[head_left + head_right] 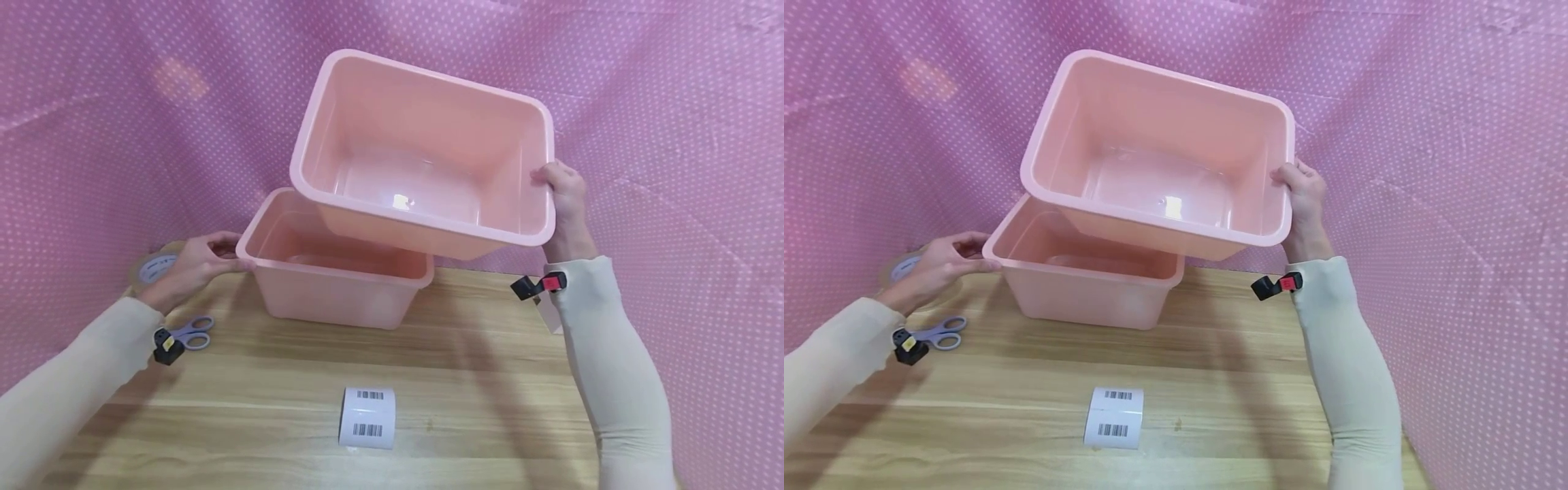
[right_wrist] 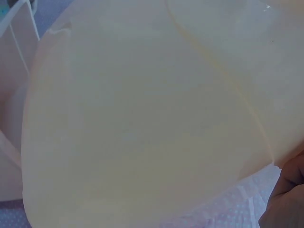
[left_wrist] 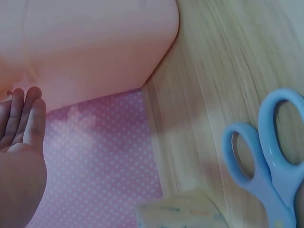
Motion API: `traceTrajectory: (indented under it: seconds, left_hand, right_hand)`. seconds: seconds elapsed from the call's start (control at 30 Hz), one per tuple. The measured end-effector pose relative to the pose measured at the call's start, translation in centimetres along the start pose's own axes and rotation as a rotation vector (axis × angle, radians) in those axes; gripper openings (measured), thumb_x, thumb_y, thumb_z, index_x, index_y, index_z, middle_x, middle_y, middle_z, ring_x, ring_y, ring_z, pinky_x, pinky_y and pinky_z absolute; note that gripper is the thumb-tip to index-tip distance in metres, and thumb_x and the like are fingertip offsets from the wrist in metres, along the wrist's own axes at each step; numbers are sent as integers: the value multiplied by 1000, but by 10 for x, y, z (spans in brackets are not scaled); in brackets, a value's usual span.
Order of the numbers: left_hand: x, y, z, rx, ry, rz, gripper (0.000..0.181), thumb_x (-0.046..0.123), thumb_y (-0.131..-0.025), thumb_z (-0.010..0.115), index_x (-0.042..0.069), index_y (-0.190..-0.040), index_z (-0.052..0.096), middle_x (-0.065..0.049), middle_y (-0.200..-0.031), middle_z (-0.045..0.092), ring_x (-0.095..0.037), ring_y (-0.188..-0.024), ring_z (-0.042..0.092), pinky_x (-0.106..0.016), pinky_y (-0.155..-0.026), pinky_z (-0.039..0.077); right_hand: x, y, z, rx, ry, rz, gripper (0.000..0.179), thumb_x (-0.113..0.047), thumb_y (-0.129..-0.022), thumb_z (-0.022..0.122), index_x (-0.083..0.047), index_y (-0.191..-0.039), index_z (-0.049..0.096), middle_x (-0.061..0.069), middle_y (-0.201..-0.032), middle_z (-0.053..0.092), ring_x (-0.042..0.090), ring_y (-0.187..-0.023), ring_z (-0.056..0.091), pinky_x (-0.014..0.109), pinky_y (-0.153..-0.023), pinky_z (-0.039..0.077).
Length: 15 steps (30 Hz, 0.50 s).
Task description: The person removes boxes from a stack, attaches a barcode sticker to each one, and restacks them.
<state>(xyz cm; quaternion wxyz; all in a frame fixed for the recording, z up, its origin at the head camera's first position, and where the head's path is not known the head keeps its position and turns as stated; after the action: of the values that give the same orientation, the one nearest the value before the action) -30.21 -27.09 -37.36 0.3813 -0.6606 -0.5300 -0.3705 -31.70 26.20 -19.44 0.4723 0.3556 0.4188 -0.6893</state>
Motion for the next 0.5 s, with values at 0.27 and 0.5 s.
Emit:
traceTrajectory:
  seconds: [0.27, 0.5]
  left_hand:
    - [-3, 4, -11, 8, -5, 0, 58, 24, -89, 80, 2, -137, 56, 20, -113, 68, 5, -100, 67, -10, -87, 53]
    - [-7, 9, -21, 35, -81, -1, 59, 28, -88, 80, 5, -137, 57, 26, -111, 66, 10, -98, 64, -6, -84, 50]
  right_hand:
    - [-4, 1, -14, 9, -21, -2, 16, 9, -79, 54, -1, -78, 66, 10, -82, 76, 20, -74, 73, 25, -68, 62]
    - [-7, -1, -27, 18, -5, -15, 17, 9, -79, 53, -1, -77, 66, 10, -79, 76, 19, -71, 73, 25, -66, 62]
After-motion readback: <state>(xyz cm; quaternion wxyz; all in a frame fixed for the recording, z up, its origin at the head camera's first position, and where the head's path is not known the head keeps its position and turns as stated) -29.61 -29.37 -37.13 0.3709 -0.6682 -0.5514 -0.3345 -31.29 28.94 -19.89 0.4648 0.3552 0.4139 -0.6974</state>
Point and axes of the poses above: each hand's wrist, its own y-axis away from the middle knuckle, its own z-axis out of the palm, x = y × z, the point moved 4 cm from there along -y, towards the middle knuckle
